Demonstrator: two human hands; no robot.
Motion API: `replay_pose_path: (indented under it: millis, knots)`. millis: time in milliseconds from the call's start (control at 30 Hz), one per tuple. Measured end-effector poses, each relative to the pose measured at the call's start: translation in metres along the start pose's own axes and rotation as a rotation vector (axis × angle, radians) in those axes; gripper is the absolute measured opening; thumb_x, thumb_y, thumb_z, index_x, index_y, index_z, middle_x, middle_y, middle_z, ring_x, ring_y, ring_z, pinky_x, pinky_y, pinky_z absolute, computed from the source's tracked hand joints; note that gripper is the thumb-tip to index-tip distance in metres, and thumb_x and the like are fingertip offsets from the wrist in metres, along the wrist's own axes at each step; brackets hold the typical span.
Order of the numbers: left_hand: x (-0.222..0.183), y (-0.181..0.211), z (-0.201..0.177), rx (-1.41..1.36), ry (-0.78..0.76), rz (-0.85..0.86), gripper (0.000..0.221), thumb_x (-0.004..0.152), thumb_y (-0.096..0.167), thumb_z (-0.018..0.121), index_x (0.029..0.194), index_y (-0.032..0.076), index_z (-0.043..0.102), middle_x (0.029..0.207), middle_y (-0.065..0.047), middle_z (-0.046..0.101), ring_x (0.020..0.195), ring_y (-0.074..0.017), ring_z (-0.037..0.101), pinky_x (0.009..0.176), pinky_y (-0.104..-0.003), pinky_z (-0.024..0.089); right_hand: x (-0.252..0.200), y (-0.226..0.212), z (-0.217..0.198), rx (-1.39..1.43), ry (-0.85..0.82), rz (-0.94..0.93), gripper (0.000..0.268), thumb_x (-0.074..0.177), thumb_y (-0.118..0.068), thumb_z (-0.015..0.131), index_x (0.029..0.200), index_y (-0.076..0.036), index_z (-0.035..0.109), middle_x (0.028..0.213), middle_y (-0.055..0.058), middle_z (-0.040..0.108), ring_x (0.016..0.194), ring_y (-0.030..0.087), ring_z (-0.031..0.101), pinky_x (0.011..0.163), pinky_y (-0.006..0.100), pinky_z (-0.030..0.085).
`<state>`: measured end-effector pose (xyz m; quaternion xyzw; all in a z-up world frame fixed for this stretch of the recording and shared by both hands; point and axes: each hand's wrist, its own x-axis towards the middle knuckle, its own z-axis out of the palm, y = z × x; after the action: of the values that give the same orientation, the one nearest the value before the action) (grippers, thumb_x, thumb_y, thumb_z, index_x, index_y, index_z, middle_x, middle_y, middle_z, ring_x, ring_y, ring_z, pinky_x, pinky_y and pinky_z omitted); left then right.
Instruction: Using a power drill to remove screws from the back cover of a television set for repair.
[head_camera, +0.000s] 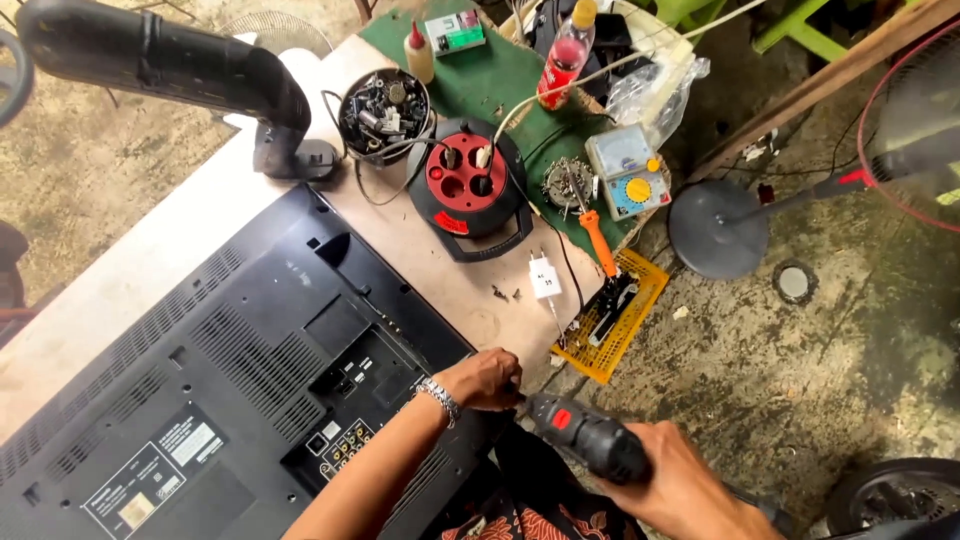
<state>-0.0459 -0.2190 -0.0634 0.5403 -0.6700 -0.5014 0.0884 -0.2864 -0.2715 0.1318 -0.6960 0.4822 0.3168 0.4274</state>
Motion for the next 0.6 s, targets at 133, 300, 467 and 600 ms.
replay_pose_path:
  millis: [133, 300, 467, 600]
  knots:
    - [0.009, 0.017, -0.015, 0.015, -0.123, -0.140, 0.017, 0.093, 0.012, 0.072, 0.078, 0.005, 0.069, 0.082, -0.008, 0.072, 0.073, -0.0193, 0.068, 0.056, -0.031, 0.058, 0.023, 0.076, 0.020, 0.109, 0.120, -0.029, 0.043, 0.072, -0.029, 0.090, 0.112, -0.022, 0.076, 0.087, -0.004, 0.089, 0.068, 0.008, 0.086, 0.075, 0.021, 0.076]
    - [0.060, 0.010, 0.013, 0.229, -0.258, -0.253, 0.022, 0.095, 0.000, 0.067, 0.075, 0.005, 0.059, 0.076, -0.007, 0.064, 0.069, -0.0135, 0.063, 0.060, -0.025, 0.061, -0.021, 0.025, 0.007, 0.533, 0.313, 0.547, 0.017, 0.068, -0.011, 0.099, 0.079, 0.001, 0.093, 0.063, 0.019, 0.082, 0.059, 0.028, 0.076, 0.067, 0.036, 0.052]
    - [0.097, -0.016, 0.065, 0.642, -0.314, -0.122, 0.034, 0.100, 0.022, 0.053, 0.126, 0.005, 0.065, 0.115, -0.017, 0.069, 0.099, -0.0235, 0.070, 0.075, -0.035, 0.061, 0.012, 0.124, 0.055, 0.867, 0.429, 0.353, 0.036, 0.075, 0.011, 0.089, 0.109, 0.000, 0.090, 0.100, 0.020, 0.092, 0.094, 0.033, 0.086, 0.094, 0.046, 0.063]
    - [0.071, 0.010, 0.038, 0.662, -0.488, -0.171, 0.028, 0.108, 0.021, 0.054, 0.130, 0.005, 0.055, 0.112, -0.012, 0.064, 0.094, -0.0180, 0.062, 0.083, -0.030, 0.058, 0.014, 0.108, 0.055, 0.703, 0.573, 0.461, 0.043, 0.070, -0.002, 0.093, 0.112, -0.010, 0.086, 0.097, 0.014, 0.087, 0.090, 0.029, 0.083, 0.089, 0.044, 0.066]
